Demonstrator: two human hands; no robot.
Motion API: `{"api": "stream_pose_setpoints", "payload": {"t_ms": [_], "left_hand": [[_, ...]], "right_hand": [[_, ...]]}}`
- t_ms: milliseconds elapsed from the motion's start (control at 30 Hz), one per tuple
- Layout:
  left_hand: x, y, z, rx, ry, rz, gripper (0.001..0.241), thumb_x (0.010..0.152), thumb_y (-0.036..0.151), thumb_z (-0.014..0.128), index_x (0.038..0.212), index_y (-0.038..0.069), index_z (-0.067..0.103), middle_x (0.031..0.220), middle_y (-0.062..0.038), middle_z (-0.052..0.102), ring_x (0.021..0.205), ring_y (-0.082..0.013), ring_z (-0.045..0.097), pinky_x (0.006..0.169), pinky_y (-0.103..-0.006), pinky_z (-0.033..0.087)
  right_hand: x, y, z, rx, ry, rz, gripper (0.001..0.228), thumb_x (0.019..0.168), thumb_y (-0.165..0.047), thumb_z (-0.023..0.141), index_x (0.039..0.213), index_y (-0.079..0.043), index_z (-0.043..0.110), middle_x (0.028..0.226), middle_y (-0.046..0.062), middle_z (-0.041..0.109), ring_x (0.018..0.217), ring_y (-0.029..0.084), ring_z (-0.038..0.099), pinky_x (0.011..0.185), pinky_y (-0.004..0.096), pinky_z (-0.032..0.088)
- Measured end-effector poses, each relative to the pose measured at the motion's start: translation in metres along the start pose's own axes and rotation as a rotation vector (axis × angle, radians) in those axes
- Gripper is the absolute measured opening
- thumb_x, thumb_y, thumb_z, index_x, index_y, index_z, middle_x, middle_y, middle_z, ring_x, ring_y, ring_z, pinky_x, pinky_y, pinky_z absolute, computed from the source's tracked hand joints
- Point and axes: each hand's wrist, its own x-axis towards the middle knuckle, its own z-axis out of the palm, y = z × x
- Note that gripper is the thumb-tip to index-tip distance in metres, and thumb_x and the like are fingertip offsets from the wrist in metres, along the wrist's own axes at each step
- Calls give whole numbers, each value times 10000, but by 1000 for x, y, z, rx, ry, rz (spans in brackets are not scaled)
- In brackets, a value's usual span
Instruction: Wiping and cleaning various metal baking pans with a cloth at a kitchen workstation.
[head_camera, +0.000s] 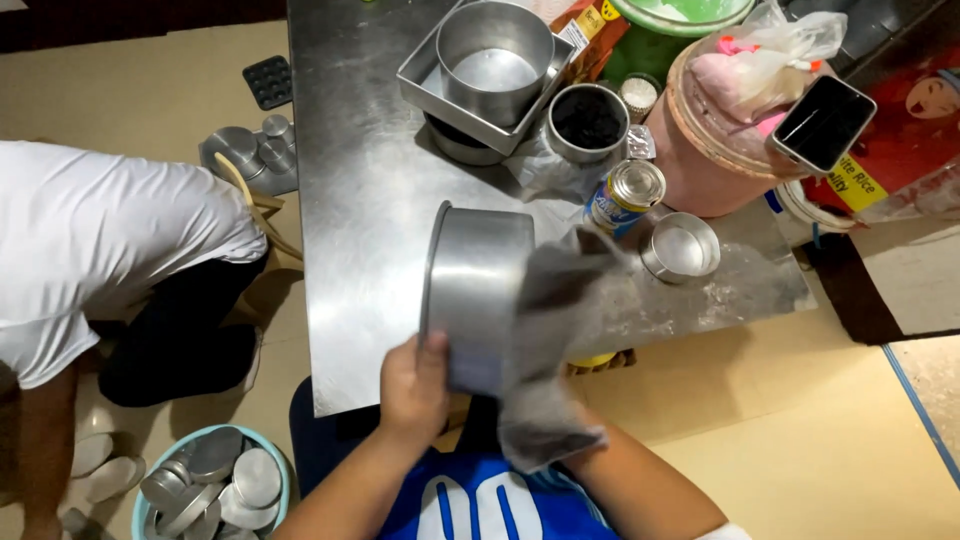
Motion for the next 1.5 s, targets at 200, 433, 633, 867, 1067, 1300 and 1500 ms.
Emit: {"api": "stream_pose_setpoints", "payload": {"t_ms": [200,433,633,867,1067,1300,1500], "left_hand": [[8,-6,-3,-10,-154,-169,371,885,328,660,1075,11,688,962,-40,747,858,-137,710,756,-295,587],[-28,19,-17,270,-619,308,360,1009,404,653,823,99,615,681,-68,588,635,-254,643,618,-383,494],[13,51,23,532,-529,924,306,985,367,701,838,111,621,831,-79,680,752,-276,694,644,-391,514],[1,-20,14,766,-104,606,235,969,292,711,933,60,720,724,-102,656,629,-299,625,602,-421,483],[-28,-43,-36,-494,-292,-296,466,953,381,656,1193,-18,648,1072,-97,743,977,-179,700,863,-354,573],[-30,-35,-46,-497,25,-38,589,1021,452,617,1277,-78,622,1168,-141,718,1057,-220,686,926,-346,544],[-36,-35,-42,-267,-155,-401,547,987,441,608,1224,-47,672,1076,-126,749,967,-193,700,876,-349,566]], "right_hand": [[-34,24,-16,69,-87,122,340,950,-434,544,998,-163,743,1172,4,670,1013,240,621,1096,482,400],[-38,42,-37,483,93,592,441,929,-456,531,1106,-101,724,1253,61,716,1138,256,650,1086,345,471],[-39,15,-45,240,-5,674,495,869,-422,598,1206,-61,615,1255,110,681,1136,289,643,1055,371,489],[-32,-10,-38,-14,-104,728,669,799,-382,677,1324,-14,487,1257,168,641,1135,326,635,1018,401,511],[-4,1,-38,-173,-185,754,828,749,-354,733,1407,20,396,1259,209,612,1134,353,629,991,422,527],[-71,-8,29,75,-108,741,582,999,-271,621,1477,2,433,1476,221,489,1385,353,476,1182,479,390],[-15,-31,-16,6,-243,342,492,896,-308,715,1293,-39,605,1392,180,576,1389,343,480,1218,567,271]]}}
